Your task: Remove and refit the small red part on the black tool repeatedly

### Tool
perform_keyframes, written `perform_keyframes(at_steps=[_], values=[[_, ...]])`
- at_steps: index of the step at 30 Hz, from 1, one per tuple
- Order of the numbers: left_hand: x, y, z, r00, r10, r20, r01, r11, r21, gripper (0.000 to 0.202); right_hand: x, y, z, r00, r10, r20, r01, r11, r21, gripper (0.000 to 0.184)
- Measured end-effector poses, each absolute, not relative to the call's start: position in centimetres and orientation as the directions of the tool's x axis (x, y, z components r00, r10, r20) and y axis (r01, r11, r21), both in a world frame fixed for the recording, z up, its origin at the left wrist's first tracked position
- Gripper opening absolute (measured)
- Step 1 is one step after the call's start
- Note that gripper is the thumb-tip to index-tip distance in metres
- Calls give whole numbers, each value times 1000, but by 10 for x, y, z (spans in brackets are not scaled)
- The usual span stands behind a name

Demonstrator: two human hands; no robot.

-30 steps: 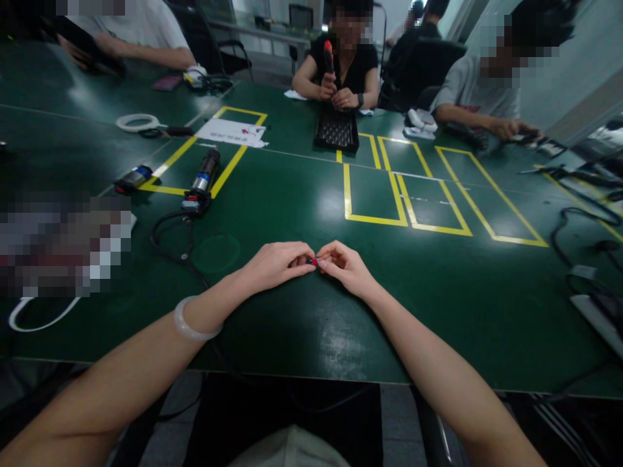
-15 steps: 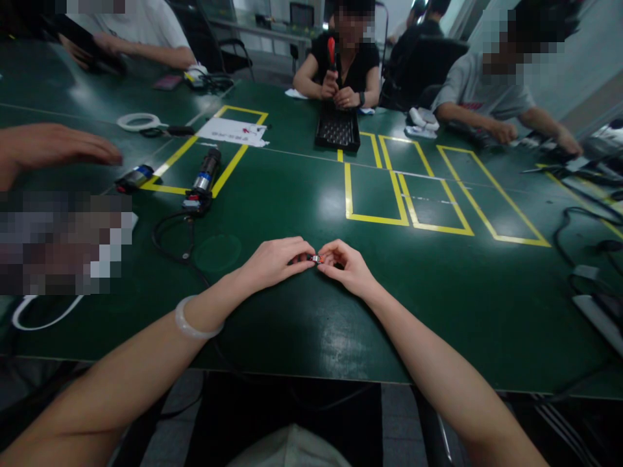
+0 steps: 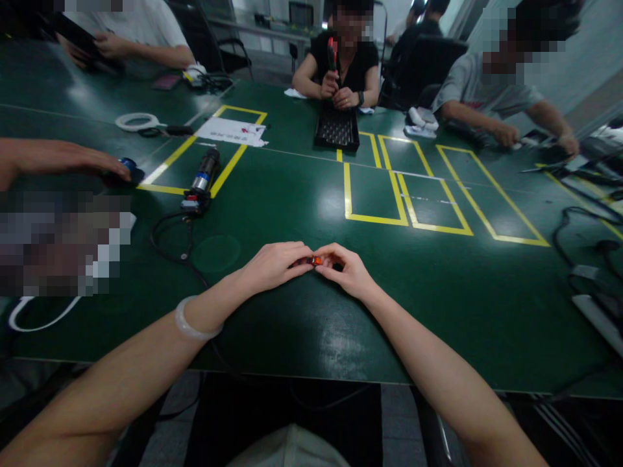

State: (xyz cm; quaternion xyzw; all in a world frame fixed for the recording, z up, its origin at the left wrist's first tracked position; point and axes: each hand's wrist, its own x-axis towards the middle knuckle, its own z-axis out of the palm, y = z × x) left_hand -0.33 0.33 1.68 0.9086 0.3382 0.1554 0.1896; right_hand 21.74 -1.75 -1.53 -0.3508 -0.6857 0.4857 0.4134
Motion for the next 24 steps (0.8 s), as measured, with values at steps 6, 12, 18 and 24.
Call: perform_keyframes(at_steps=[6, 12, 18, 24], values=[[-4, 4, 18, 710, 686, 158, 560, -687, 462, 29, 219, -16, -15, -378, 889, 258, 128, 326, -937, 23], [-4, 5, 17, 726, 673, 140, 551, -691, 467, 32, 220, -15, -15, -403, 880, 251, 220, 359, -907, 22], [-16, 17, 27, 666, 729, 159, 654, -673, 346, 39, 221, -16, -14, -392, 893, 222, 254, 337, -906, 19], [-78, 52, 29, 243, 891, 383, 903, -352, 245, 40, 221, -16, -15, -393, 900, 188, 265, 307, -914, 21]])
